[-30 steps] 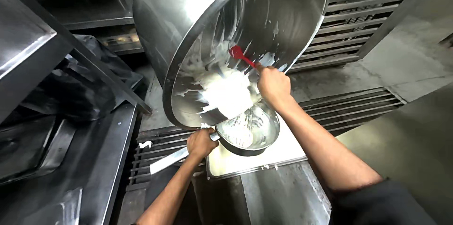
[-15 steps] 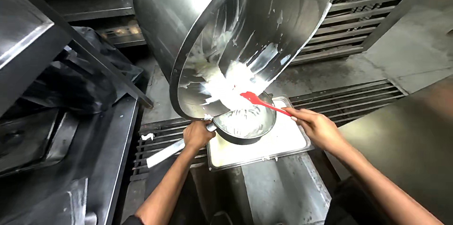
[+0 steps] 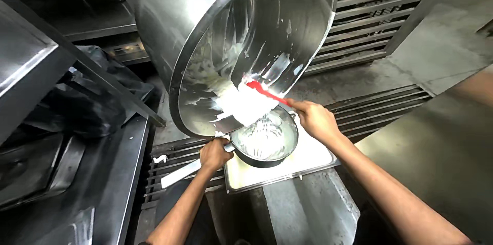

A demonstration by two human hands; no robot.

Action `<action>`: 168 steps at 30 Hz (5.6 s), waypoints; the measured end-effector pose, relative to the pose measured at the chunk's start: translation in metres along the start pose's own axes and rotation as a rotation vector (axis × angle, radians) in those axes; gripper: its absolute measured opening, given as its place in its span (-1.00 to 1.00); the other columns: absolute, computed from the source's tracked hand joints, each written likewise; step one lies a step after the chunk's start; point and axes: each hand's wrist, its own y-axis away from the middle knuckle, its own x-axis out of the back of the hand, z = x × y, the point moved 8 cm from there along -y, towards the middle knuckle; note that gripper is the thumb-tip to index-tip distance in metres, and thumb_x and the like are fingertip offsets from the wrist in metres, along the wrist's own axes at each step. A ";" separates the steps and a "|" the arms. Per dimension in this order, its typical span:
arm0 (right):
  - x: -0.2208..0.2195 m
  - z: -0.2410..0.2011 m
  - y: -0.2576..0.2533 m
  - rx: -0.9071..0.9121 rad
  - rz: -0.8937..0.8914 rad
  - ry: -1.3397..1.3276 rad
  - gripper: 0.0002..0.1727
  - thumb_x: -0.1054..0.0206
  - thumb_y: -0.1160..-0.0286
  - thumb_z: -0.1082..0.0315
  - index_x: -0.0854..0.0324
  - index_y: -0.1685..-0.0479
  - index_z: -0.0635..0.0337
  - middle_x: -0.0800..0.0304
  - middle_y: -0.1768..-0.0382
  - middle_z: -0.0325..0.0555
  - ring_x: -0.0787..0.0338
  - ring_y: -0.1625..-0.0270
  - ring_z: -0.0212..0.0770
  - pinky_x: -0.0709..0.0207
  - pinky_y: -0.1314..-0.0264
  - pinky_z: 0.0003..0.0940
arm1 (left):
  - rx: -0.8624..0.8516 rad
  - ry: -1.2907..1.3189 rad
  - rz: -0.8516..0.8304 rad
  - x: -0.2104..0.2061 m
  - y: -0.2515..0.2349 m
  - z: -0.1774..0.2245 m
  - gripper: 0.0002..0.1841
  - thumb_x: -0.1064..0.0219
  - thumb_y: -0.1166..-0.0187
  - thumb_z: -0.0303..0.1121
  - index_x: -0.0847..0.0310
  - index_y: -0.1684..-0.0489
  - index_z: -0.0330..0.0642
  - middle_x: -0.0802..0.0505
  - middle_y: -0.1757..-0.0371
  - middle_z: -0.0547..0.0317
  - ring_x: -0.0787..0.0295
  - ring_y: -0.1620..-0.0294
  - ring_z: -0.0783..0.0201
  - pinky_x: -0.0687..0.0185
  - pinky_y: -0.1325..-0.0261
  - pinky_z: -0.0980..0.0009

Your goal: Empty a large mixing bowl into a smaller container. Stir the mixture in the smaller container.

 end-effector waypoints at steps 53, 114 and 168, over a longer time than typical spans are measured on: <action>0.066 -0.234 -0.124 0.476 -0.038 0.489 -0.80 -0.29 -0.53 0.54 -0.80 0.01 0.27 -0.76 -0.10 0.23 -0.68 -0.28 0.25 -0.46 -0.27 0.19 | -0.023 -0.009 -0.057 -0.006 -0.007 0.012 -0.58 -0.49 -0.40 -0.10 -0.81 -0.25 0.09 -0.90 -0.21 0.06 -0.80 -0.31 -0.02 -0.59 -0.37 -0.19; 0.037 0.004 0.080 0.207 0.191 0.105 -0.40 -0.20 -0.54 0.52 -0.69 -0.50 -0.30 -0.77 0.24 -0.07 -0.81 0.32 0.04 -0.60 0.43 0.10 | -0.010 0.075 -0.016 0.010 0.004 -0.004 -0.68 -0.54 -0.40 -0.11 -0.84 -0.09 0.07 -0.92 -0.09 0.05 -0.81 -0.22 -0.04 -0.59 -0.24 -0.21; -0.051 -0.137 0.157 -0.354 -0.023 -0.195 -0.25 -0.15 -0.55 0.52 -0.15 -0.84 0.25 -0.64 0.04 0.14 -0.70 0.54 -0.18 -0.69 0.44 -0.28 | 0.011 0.196 0.014 0.009 -0.007 -0.016 -0.68 -0.59 -0.37 -0.20 -0.87 -0.10 0.05 -0.93 -0.03 -0.01 -0.82 -0.16 -0.12 -0.58 -0.18 -0.27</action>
